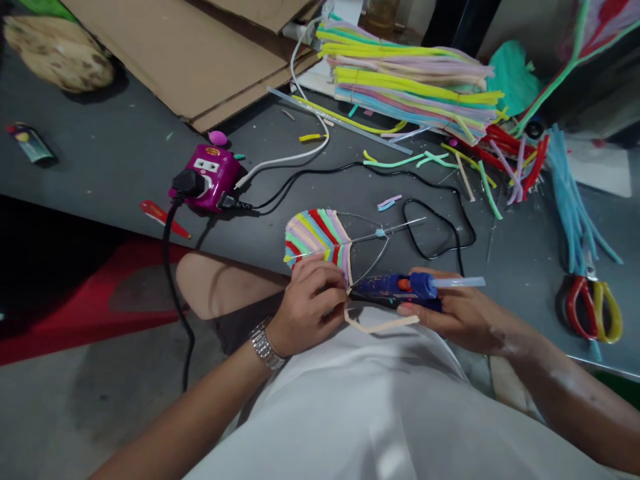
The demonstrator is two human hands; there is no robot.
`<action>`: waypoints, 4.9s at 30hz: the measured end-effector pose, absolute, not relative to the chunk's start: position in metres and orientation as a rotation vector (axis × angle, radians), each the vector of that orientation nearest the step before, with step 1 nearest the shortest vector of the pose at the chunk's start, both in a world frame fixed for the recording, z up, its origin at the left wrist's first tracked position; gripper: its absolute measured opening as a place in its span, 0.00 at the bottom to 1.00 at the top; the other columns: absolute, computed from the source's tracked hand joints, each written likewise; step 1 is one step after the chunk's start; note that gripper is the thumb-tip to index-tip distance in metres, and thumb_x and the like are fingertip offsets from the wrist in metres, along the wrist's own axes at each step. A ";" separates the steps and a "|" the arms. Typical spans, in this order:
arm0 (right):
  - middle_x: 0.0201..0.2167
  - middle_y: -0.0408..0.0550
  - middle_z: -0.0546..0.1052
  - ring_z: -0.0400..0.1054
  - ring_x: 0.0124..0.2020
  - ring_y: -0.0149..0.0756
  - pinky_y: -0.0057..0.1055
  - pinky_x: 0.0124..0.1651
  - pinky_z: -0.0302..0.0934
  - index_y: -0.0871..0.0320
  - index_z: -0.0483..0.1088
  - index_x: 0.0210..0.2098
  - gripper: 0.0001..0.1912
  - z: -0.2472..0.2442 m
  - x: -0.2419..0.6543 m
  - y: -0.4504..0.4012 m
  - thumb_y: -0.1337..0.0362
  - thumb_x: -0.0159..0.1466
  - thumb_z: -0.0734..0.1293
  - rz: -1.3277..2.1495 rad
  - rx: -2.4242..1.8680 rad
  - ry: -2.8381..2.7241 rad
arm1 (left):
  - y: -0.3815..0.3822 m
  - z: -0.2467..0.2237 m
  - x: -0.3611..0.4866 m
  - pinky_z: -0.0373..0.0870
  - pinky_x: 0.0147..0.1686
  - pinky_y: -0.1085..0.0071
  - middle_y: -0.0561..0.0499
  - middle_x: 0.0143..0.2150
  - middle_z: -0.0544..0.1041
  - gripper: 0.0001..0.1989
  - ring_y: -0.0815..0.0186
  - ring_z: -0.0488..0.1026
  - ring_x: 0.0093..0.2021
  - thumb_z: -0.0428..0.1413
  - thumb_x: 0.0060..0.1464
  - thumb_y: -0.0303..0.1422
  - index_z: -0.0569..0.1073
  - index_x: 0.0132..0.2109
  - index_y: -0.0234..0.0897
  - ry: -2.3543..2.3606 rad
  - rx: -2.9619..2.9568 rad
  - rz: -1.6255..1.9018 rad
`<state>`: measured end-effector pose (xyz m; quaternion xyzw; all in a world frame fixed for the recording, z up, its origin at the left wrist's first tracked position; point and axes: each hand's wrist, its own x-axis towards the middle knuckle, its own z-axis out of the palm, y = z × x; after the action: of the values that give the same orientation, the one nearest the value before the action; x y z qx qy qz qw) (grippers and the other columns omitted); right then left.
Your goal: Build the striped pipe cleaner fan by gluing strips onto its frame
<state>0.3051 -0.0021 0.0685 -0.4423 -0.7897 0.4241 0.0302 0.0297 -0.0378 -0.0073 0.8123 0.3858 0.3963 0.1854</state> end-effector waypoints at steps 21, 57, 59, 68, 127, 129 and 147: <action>0.29 0.43 0.68 0.61 0.29 0.32 0.30 0.32 0.56 0.55 0.62 0.32 0.15 0.044 0.301 -0.032 0.58 0.75 0.61 0.962 -1.147 -2.415 | -0.037 -0.009 0.030 0.72 0.58 0.49 0.50 0.40 0.78 0.08 0.60 0.77 0.45 0.60 0.55 0.23 0.74 0.38 0.41 1.087 2.284 1.130; 0.29 0.44 0.69 0.64 0.29 0.32 0.30 0.32 0.57 0.55 0.64 0.31 0.15 0.044 0.301 -0.035 0.57 0.74 0.61 0.978 -1.251 -2.435 | -0.037 -0.007 0.030 0.72 0.58 0.49 0.50 0.40 0.79 0.07 0.60 0.77 0.46 0.60 0.56 0.23 0.74 0.37 0.41 1.083 2.267 1.157; 0.29 0.44 0.70 0.64 0.29 0.32 0.30 0.32 0.58 0.56 0.65 0.32 0.15 0.043 0.301 -0.035 0.57 0.74 0.61 0.984 -1.219 -2.448 | -0.037 -0.007 0.030 0.71 0.59 0.48 0.49 0.40 0.79 0.07 0.59 0.77 0.46 0.60 0.55 0.23 0.74 0.37 0.41 1.080 2.269 1.148; 0.29 0.43 0.70 0.64 0.28 0.31 0.30 0.31 0.56 0.55 0.65 0.31 0.15 0.043 0.300 -0.036 0.57 0.74 0.62 0.959 -1.217 -2.442 | -0.038 -0.010 0.029 0.71 0.59 0.46 0.49 0.41 0.78 0.09 0.59 0.77 0.46 0.61 0.54 0.22 0.73 0.37 0.40 1.078 2.275 1.125; 0.28 0.43 0.71 0.65 0.28 0.33 0.31 0.32 0.57 0.55 0.67 0.31 0.16 0.037 0.305 -0.043 0.53 0.72 0.65 1.072 -1.250 -2.281 | -0.036 -0.008 0.025 0.72 0.60 0.49 0.46 0.45 0.80 0.09 0.60 0.77 0.48 0.61 0.57 0.22 0.72 0.40 0.40 1.047 2.296 1.119; 0.30 0.44 0.75 0.68 0.30 0.34 0.31 0.33 0.61 0.55 0.70 0.32 0.15 0.035 0.305 -0.046 0.52 0.71 0.66 1.173 -1.351 -2.055 | -0.036 -0.008 0.024 0.72 0.60 0.50 0.46 0.45 0.81 0.08 0.59 0.78 0.49 0.60 0.58 0.23 0.72 0.41 0.41 1.039 2.299 1.104; 0.46 0.54 0.80 0.75 0.50 0.46 0.44 0.54 0.66 0.55 0.71 0.46 0.12 0.002 0.266 -0.028 0.55 0.70 0.68 0.721 -1.103 -2.062 | -0.038 -0.013 0.022 0.71 0.62 0.49 0.49 0.45 0.85 0.10 0.60 0.79 0.51 0.60 0.60 0.22 0.73 0.45 0.41 1.048 2.434 1.065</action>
<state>0.2664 -0.0279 0.0023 -0.4239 -0.7923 0.2770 0.3403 0.0224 -0.0384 -0.0132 0.8436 0.3633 0.3690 0.1423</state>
